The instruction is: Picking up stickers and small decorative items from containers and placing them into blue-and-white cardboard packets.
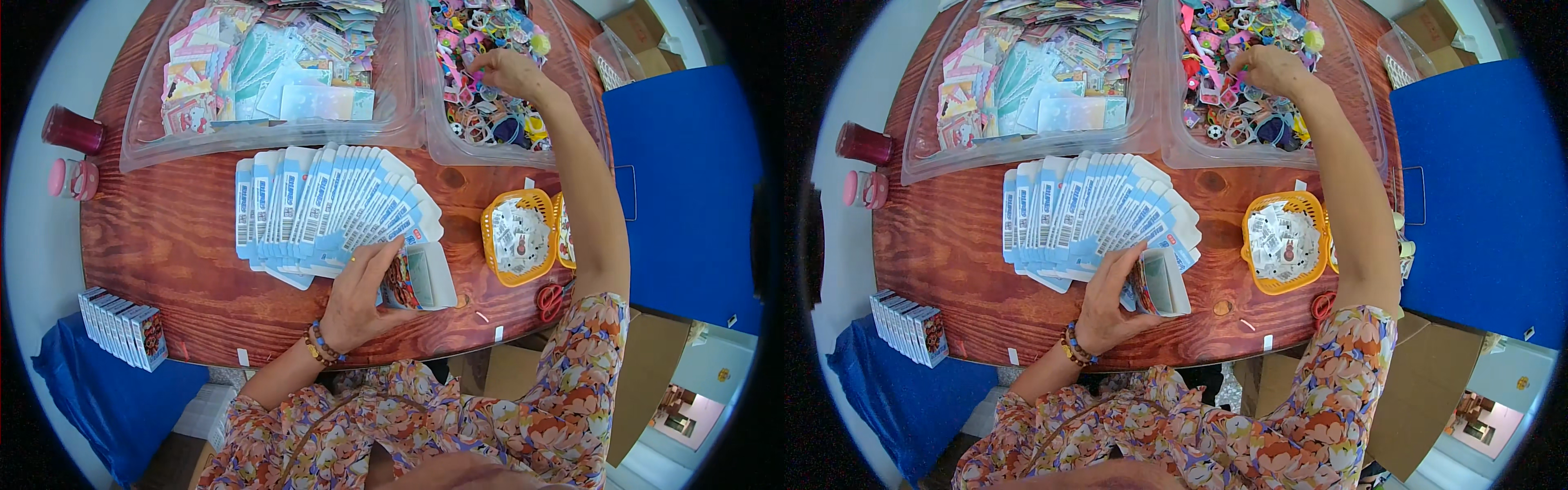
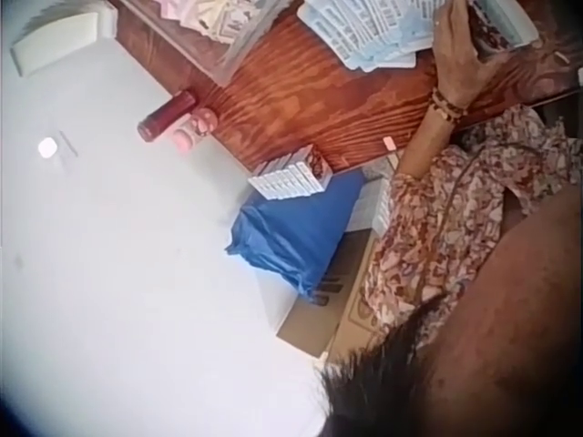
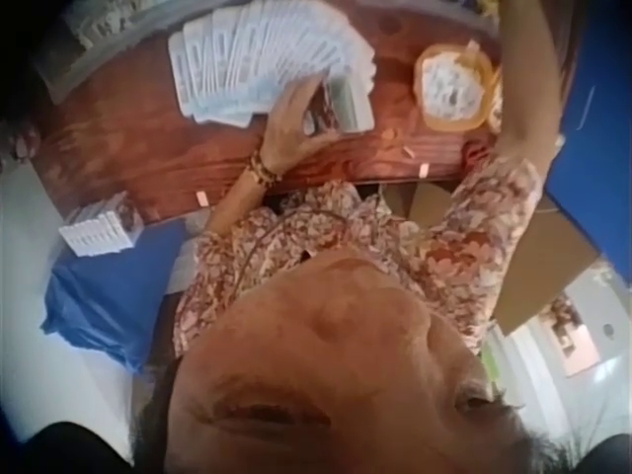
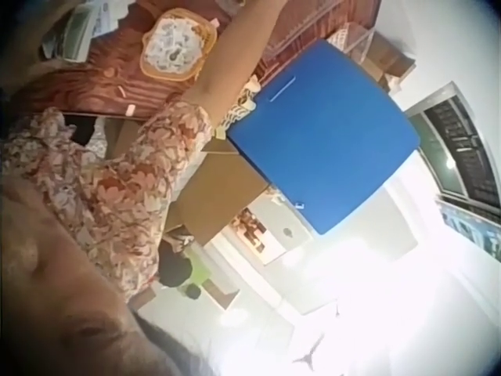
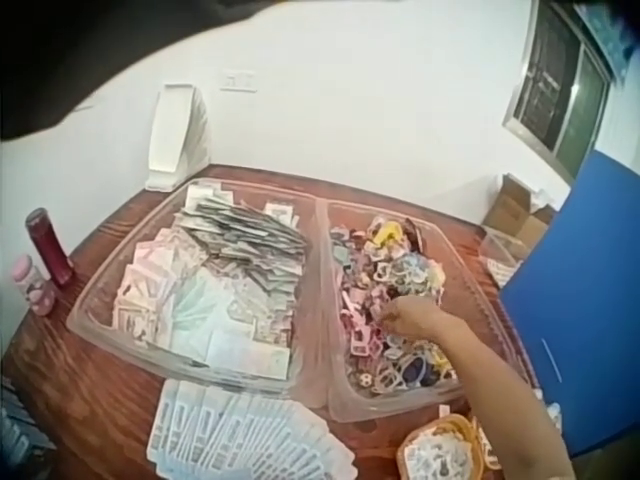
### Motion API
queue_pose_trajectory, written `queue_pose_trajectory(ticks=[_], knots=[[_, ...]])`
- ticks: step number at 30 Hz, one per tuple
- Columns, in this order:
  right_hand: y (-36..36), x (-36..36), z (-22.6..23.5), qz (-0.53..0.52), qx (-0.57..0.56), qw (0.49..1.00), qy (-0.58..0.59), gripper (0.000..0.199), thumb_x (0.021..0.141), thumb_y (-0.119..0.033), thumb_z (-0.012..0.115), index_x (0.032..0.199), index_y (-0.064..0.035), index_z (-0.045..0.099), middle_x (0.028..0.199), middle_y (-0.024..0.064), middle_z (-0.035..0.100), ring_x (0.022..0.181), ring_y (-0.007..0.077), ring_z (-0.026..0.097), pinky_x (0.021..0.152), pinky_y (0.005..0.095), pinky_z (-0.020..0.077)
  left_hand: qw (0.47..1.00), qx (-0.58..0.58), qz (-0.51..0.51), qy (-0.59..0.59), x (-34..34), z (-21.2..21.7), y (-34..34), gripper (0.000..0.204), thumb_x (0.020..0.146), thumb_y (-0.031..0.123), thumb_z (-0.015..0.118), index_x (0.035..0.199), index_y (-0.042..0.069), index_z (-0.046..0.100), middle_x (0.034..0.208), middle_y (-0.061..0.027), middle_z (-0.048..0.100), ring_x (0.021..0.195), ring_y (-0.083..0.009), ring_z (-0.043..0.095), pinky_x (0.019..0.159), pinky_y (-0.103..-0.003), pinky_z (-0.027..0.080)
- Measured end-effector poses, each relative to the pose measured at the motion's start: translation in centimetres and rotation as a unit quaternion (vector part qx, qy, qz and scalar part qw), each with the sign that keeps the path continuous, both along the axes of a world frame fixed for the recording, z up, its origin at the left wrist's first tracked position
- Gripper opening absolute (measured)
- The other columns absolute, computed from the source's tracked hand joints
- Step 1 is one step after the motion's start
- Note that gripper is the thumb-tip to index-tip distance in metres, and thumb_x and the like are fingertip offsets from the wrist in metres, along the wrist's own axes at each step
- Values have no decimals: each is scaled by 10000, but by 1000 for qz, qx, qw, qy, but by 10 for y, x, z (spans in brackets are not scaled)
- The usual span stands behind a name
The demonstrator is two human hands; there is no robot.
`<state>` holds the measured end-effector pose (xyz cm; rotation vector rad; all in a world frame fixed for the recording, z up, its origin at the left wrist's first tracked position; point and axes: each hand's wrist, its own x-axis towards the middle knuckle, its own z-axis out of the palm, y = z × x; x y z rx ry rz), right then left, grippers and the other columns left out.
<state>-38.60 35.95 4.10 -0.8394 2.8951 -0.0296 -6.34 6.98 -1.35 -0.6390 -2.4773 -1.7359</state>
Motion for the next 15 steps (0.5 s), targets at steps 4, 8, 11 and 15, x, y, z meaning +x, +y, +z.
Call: queue_pose_trajectory(ticks=[4,8,11,15], knots=[[-1,-1,-8,34,64,997,17,224,831,-220,703,1041,-168,760,958,111,736,969,311,699,863,426,552,1000,-7,-6,-8,1,-4,-2,989,653,280,907,1466,2,416,1276,-203,558,1138,-358,584,952,-425,495],[5,2,6,-53,-26,998,-19,175,845,-162,694,997,-87,739,846,82,696,760,220,667,662,364,509,1000,-3,1,5,3,-2,0,968,666,271,903,1461,-4,424,1255,-203,559,1113,-356,590,926,-420,507],[14,19,24,-153,-233,958,-71,160,899,-177,668,1001,-74,736,772,21,662,630,123,588,562,294,439,1000,3,9,10,4,-1,0,935,684,296,895,1440,-15,442,1214,-203,572,1077,-355,599,901,-419,516],[-9,75,71,-156,-385,896,-154,160,944,-193,653,996,-55,717,745,-20,638,536,46,490,485,227,355,998,23,58,8,5,4,4,838,709,348,882,1353,-22,495,1145,-194,599,1050,-358,605,897,-427,508]])
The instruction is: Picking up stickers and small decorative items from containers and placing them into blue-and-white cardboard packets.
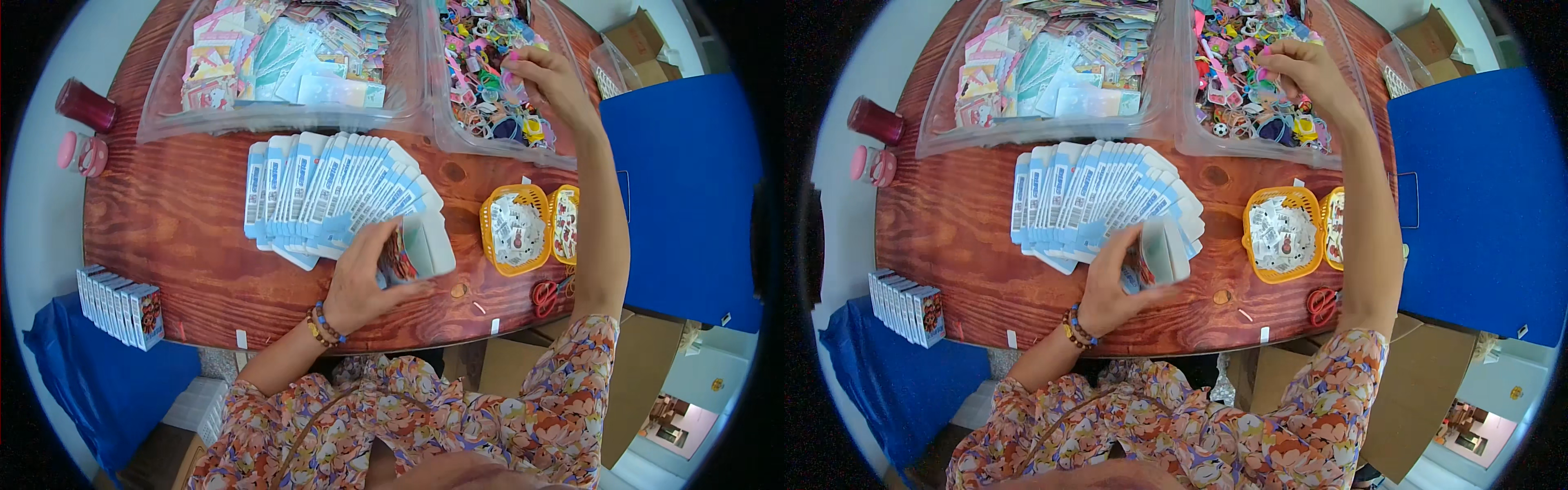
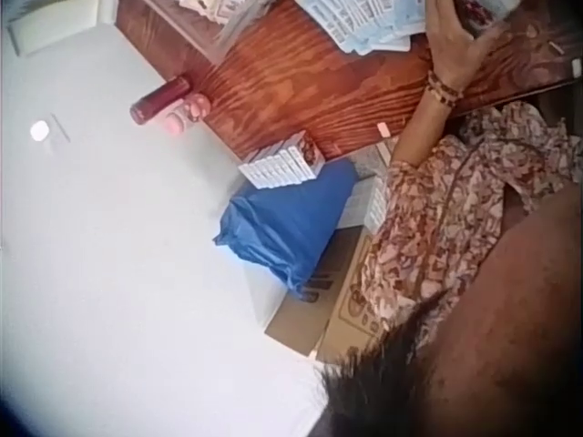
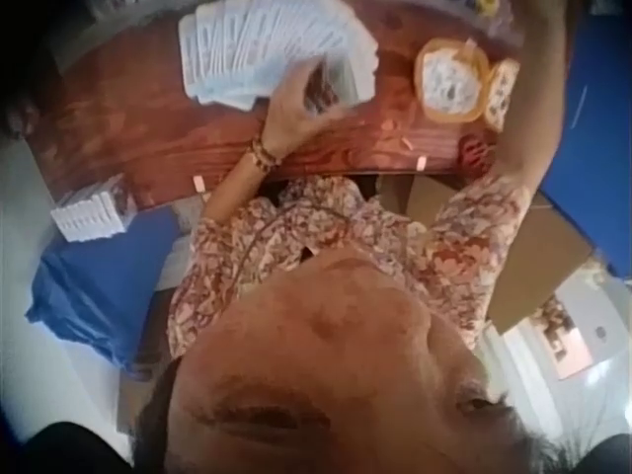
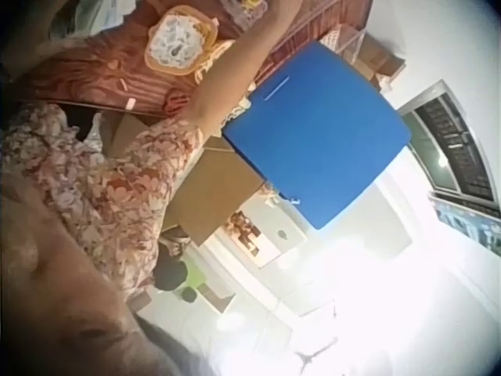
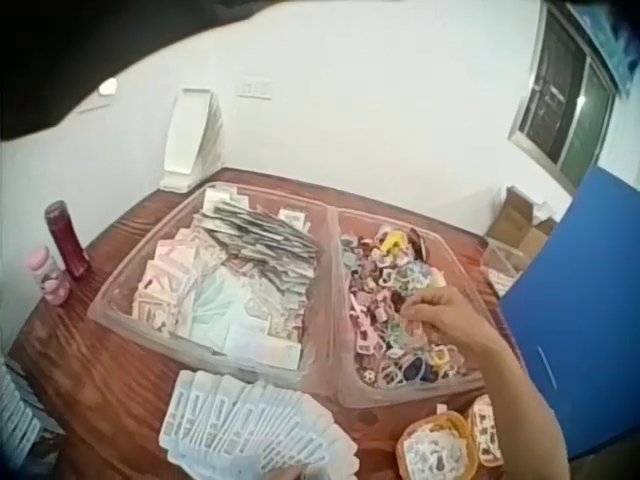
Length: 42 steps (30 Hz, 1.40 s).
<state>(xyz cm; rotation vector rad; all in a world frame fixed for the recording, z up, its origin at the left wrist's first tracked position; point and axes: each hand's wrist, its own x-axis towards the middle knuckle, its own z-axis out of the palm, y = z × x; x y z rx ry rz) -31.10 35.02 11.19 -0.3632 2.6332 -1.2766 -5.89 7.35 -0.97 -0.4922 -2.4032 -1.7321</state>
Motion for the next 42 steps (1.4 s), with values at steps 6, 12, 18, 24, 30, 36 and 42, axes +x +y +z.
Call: queue_pose_trajectory(ticks=[6,12,18,24,30,36,42], knots=[[-59,113,34,67,-224,965,-116,101,968,-126,626,996,-42,676,743,10,658,488,31,528,412,202,380,995,-55,82,9,1,22,3,781,694,333,885,1295,-3,515,1112,-186,608,1020,-366,606,878,-437,507],[-103,183,15,72,-199,967,-144,123,967,-136,636,993,-20,670,770,13,664,538,41,583,454,187,458,986,-96,118,73,16,24,-4,823,663,318,891,1327,25,503,1124,-158,612,1015,-341,618,809,-433,539],[-118,214,18,68,-202,962,-173,142,963,-132,649,980,9,657,787,28,670,664,72,659,513,229,538,974,-154,141,86,40,27,-12,847,651,300,894,1353,50,492,1124,-156,595,1021,-333,618,795,-428,544],[-120,235,18,41,-90,992,-76,167,949,-114,635,988,44,669,811,75,700,707,126,686,565,265,547,968,-173,151,98,50,24,-13,880,648,292,895,1380,58,466,1129,-163,586,1023,-347,605,792,-437,542],[-109,247,15,50,-28,998,12,157,921,-108,635,980,29,684,759,143,676,659,162,669,580,320,492,966,-199,140,88,53,27,-9,875,665,292,892,1390,65,458,1150,-160,572,1031,-352,595,798,-432,542],[-83,257,11,12,8,986,167,162,960,-100,628,1058,3,704,845,20,677,672,52,590,578,223,457,972,-173,115,108,52,23,-8,805,706,325,874,1353,30,496,1104,-173,605,1015,-336,607,846,-438,518],[37,214,-19,-133,166,977,5,185,915,-166,674,991,2,693,848,78,680,682,138,634,635,302,494,989,-134,29,59,66,17,6,815,723,350,864,1356,-8,497,1121,-181,611,1030,-349,613,878,-430,516]])
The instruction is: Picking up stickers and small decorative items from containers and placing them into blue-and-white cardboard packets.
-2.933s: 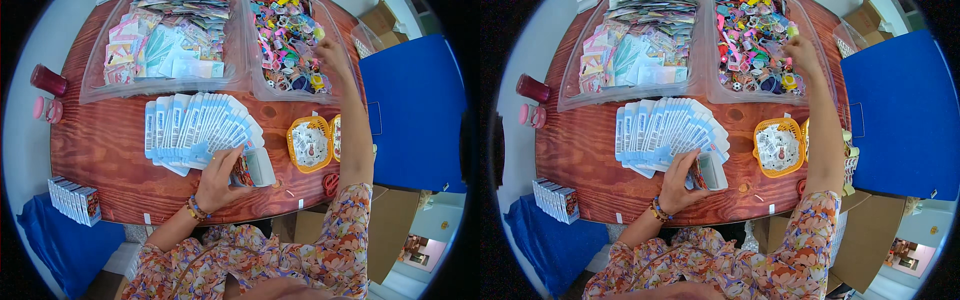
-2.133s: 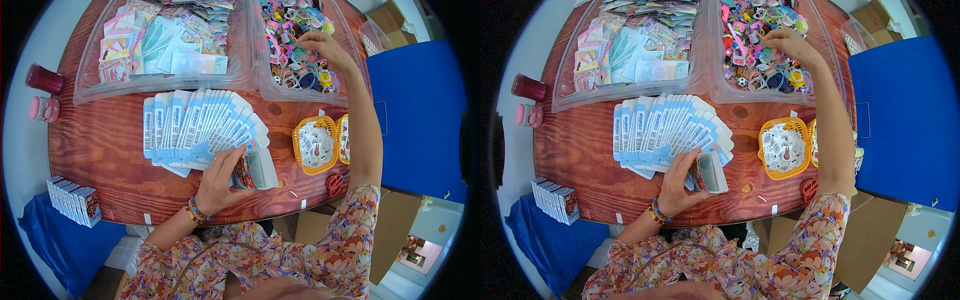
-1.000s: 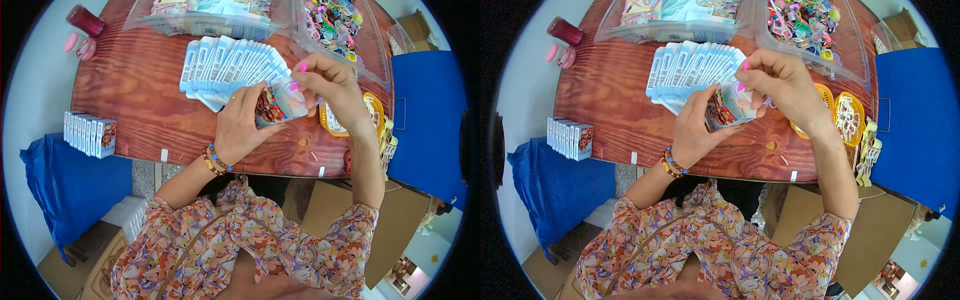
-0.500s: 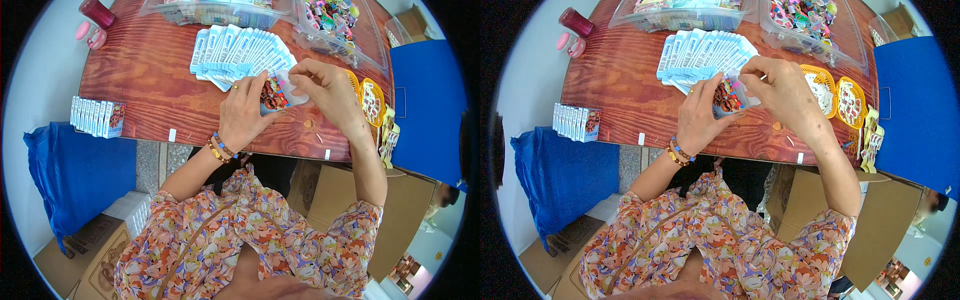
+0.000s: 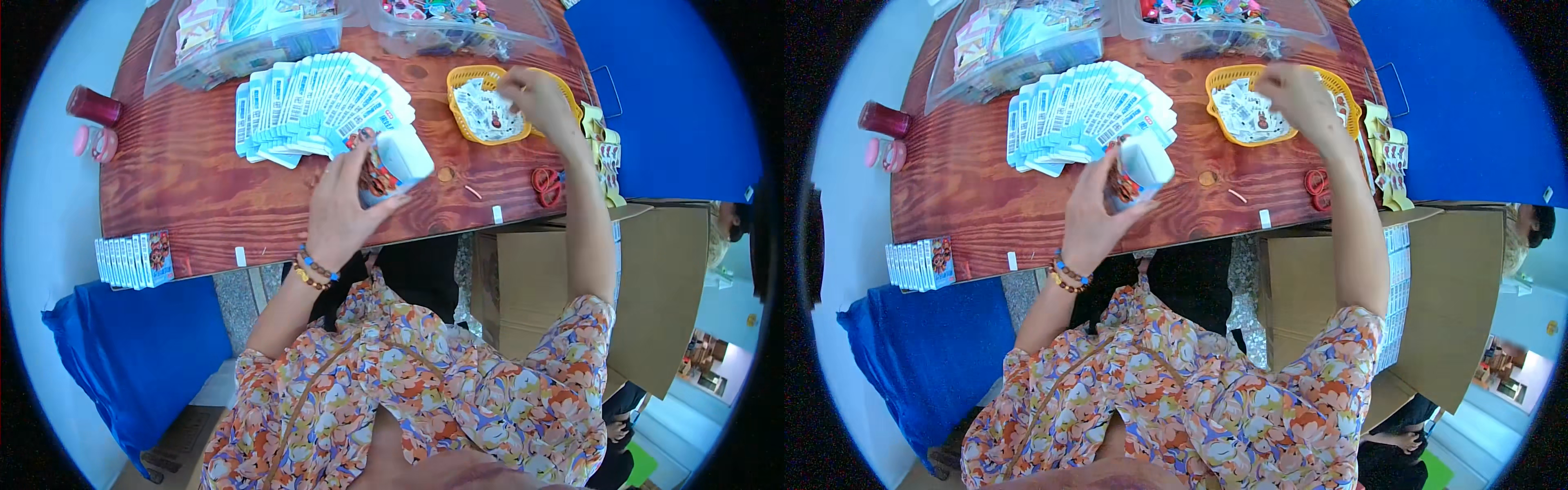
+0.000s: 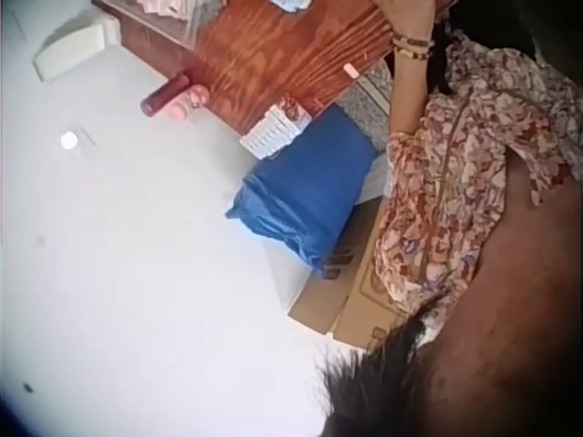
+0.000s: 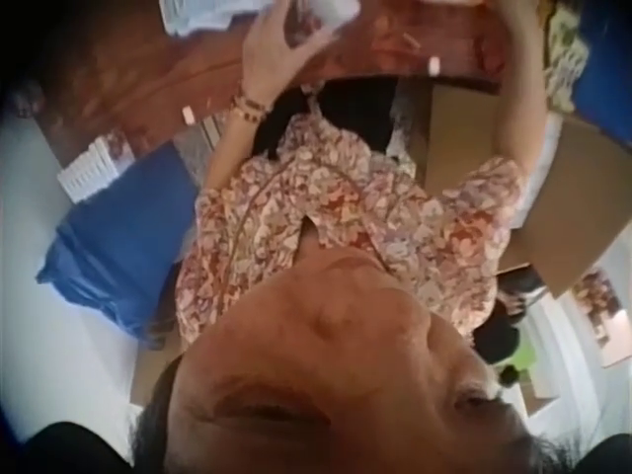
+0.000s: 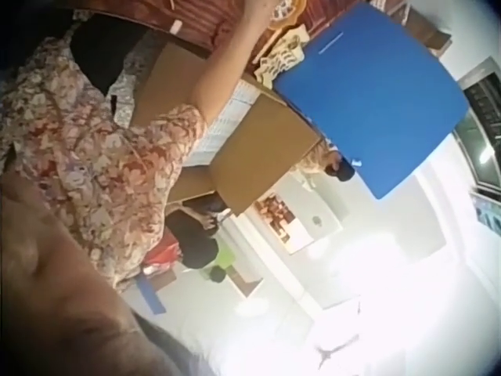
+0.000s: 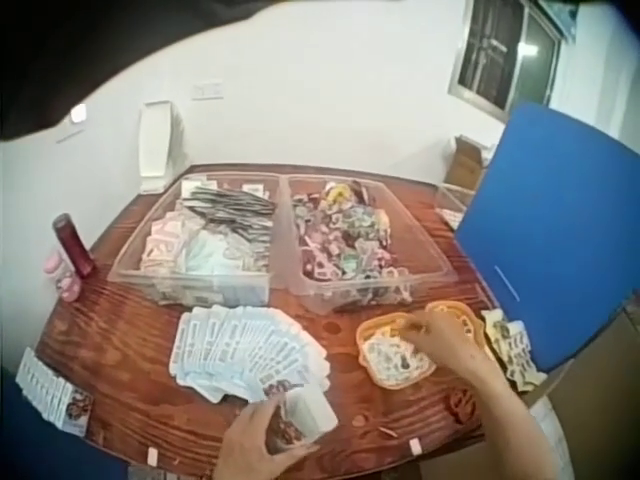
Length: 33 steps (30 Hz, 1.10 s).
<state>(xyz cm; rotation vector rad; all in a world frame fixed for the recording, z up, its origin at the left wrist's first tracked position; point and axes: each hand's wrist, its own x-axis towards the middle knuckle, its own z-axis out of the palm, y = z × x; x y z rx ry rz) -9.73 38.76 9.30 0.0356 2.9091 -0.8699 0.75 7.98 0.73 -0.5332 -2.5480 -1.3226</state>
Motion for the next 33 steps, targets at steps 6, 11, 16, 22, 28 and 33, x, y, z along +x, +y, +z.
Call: queue_pose_trajectory(ticks=[6,11,16,22,28,33], knots=[[15,-6,-71,87,140,986,20,235,800,-189,765,902,-7,657,792,106,660,706,201,646,659,332,498,998,-20,-59,-25,12,1,23,850,739,380,850,1393,-2,464,1218,-208,583,1122,-364,586,939,-453,499],[22,-21,-72,56,71,992,-85,213,789,-215,766,873,-45,668,825,109,703,784,243,691,715,366,517,998,-31,-49,-22,11,0,23,858,733,379,854,1395,-1,461,1215,-203,584,1116,-361,588,937,-452,501],[44,-22,-75,38,-82,992,-90,123,800,-109,728,858,-32,652,747,61,671,630,154,663,575,314,487,998,-26,-55,-21,6,2,27,869,728,376,858,1401,1,455,1224,-201,582,1122,-357,591,940,-450,503],[41,-16,-49,-2,-161,982,-99,113,841,-50,702,934,-12,651,738,26,632,615,93,619,548,270,467,998,-36,-60,4,4,-1,28,884,722,381,861,1408,3,451,1240,-187,583,1137,-354,589,949,-449,503],[29,-21,-55,138,259,953,-70,247,785,-96,723,1009,-7,673,919,173,708,790,329,674,720,422,520,997,-35,-71,-18,6,1,31,895,720,386,861,1423,16,447,1246,-188,582,1151,-354,585,957,-452,502],[27,-22,-43,108,194,970,-97,177,793,-115,722,883,3,626,801,148,670,743,278,664,688,407,510,997,-39,-66,-9,7,-5,26,905,714,394,861,1425,18,444,1245,-191,581,1143,-356,585,953,-454,503]])
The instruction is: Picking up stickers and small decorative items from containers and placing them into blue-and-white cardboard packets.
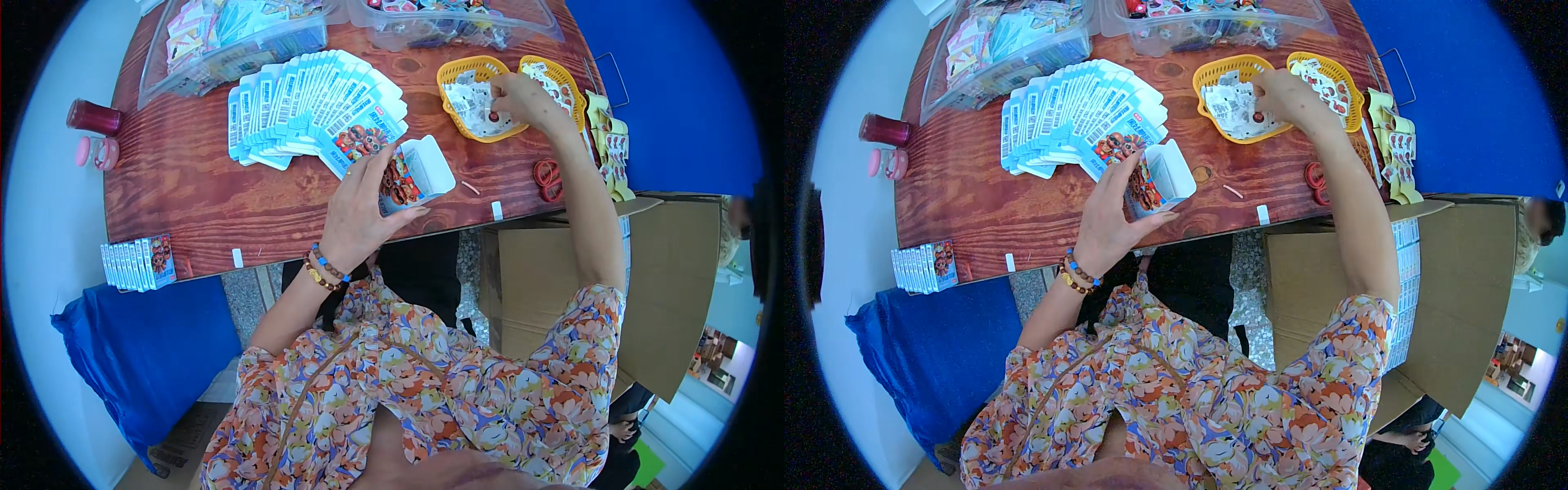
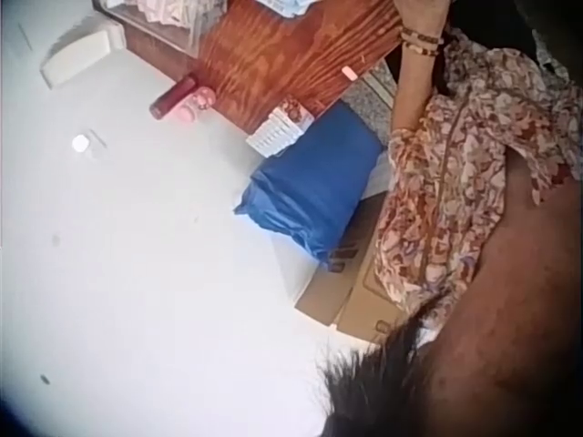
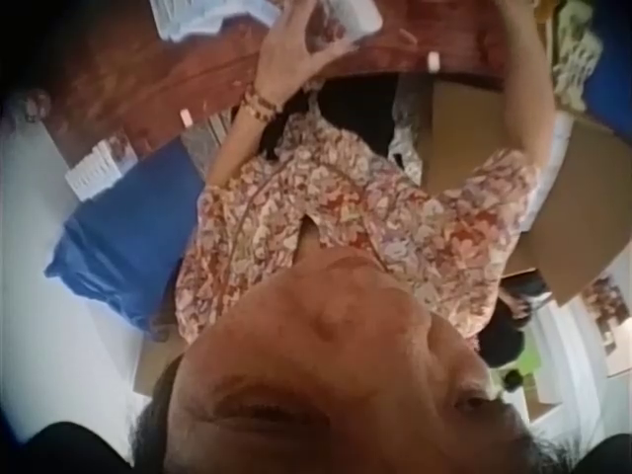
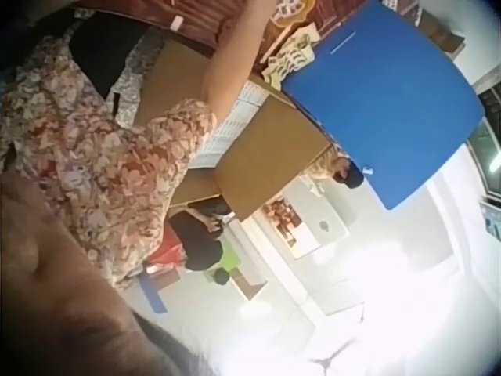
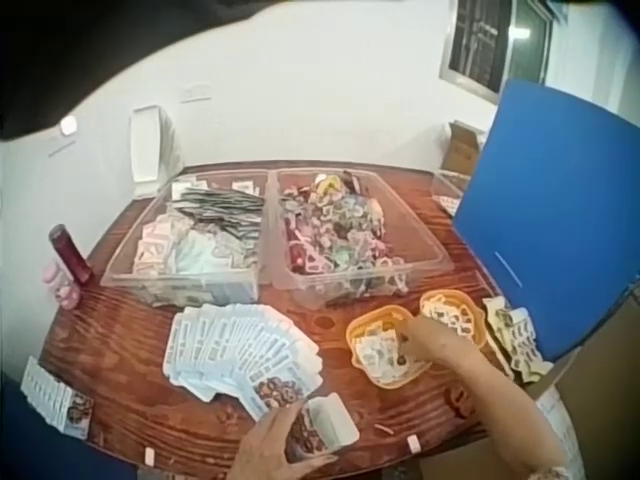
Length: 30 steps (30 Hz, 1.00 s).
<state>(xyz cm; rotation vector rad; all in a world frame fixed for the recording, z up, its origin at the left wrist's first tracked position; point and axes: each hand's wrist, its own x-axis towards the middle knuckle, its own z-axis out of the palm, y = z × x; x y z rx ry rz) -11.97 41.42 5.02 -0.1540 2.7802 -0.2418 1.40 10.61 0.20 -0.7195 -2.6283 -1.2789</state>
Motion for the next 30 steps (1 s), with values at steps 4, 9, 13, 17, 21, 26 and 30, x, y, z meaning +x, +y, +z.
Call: queue_pose_trajectory(ticks=[4,9,13,17,21,26,30], knots=[[11,1,9,33,-7,996,85,124,825,-90,694,846,-6,606,699,88,613,616,187,629,574,336,481,1000,4,5,-1,-5,-2,-2,907,711,392,861,1422,16,442,1249,-194,578,1144,-360,585,954,-455,503],[18,3,6,-94,-252,963,6,80,887,-98,664,885,-21,643,726,25,642,597,84,633,527,251,444,1000,-16,1,18,-13,-1,5,900,704,375,866,1419,31,442,1225,-195,574,1118,-361,592,931,-445,516],[13,-3,-5,-91,-343,935,-6,143,909,-120,657,1016,-38,705,780,-7,686,619,53,635,504,206,402,1000,-17,-14,8,-10,2,11,899,702,369,868,1425,48,440,1199,-189,575,1097,-362,597,915,-442,523],[-10,4,14,-77,-358,930,-13,229,914,-107,675,1124,-16,687,834,17,710,603,24,600,482,179,402,997,-55,31,36,-14,-5,9,877,699,356,867,1414,63,452,1185,-178,575,1087,-356,597,894,-435,528],[-64,55,56,0,-394,919,-28,218,919,-119,676,1125,-48,688,812,-6,695,645,25,595,491,178,407,992,-85,63,68,-22,-3,19,859,690,358,867,1391,63,467,1159,-161,575,1052,-340,600,836,-434,543],[-88,77,39,98,-179,969,139,242,884,-110,703,1117,-58,669,780,85,690,667,205,673,609,333,510,993,-85,58,51,-21,-2,24,854,700,379,862,1386,55,470,1141,-156,577,1025,-340,605,799,-435,547],[-90,80,31,126,-129,968,174,186,879,-78,691,1063,-49,681,758,107,685,685,231,686,619,357,511,993,-94,67,23,-20,-5,22,822,709,392,857,1366,56,493,1130,-159,590,1035,-341,616,811,-439,548]])
